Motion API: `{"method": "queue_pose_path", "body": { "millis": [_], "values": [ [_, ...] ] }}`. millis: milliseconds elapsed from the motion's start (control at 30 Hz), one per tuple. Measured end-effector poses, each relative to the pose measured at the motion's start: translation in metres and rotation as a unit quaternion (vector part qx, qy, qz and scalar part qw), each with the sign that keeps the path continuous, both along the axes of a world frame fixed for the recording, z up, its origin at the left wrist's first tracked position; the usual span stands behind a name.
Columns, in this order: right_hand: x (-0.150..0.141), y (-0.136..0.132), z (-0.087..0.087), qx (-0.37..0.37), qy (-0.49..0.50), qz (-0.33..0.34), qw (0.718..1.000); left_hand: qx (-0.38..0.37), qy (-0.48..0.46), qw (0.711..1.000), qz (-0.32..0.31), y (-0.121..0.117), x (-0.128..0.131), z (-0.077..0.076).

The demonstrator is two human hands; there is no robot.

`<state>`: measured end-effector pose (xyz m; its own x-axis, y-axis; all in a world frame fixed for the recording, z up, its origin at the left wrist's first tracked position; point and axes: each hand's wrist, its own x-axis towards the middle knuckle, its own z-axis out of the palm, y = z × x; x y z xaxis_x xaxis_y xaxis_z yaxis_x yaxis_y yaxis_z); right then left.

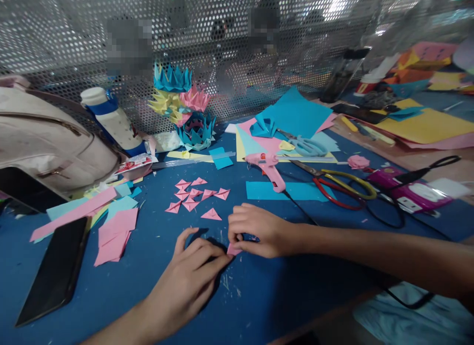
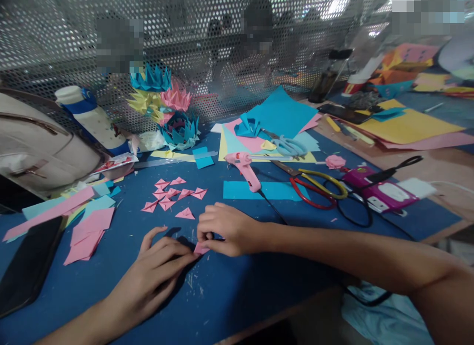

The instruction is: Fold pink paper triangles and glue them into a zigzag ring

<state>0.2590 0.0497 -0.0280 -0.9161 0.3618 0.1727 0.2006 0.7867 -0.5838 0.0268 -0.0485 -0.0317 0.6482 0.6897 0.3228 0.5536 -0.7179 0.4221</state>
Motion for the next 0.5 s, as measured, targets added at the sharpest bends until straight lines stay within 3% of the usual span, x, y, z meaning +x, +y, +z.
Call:
{"method": "queue_pose_path", "body": {
  "millis": [200, 500],
  "values": [
    [0.0005, -0.0003, -0.0062, 0.037, 0.018, -0.014, 0.999, 0.109, 0.052, 0.993, 0.0, 0.0004, 0.0001, -0.007],
    [0.0003, -0.0024, -0.0072, 0.028, 0.024, -0.024, 0.999, 0.124, 0.065, 0.99, -0.002, -0.001, -0.0004, -0.0098]
  ]
}}
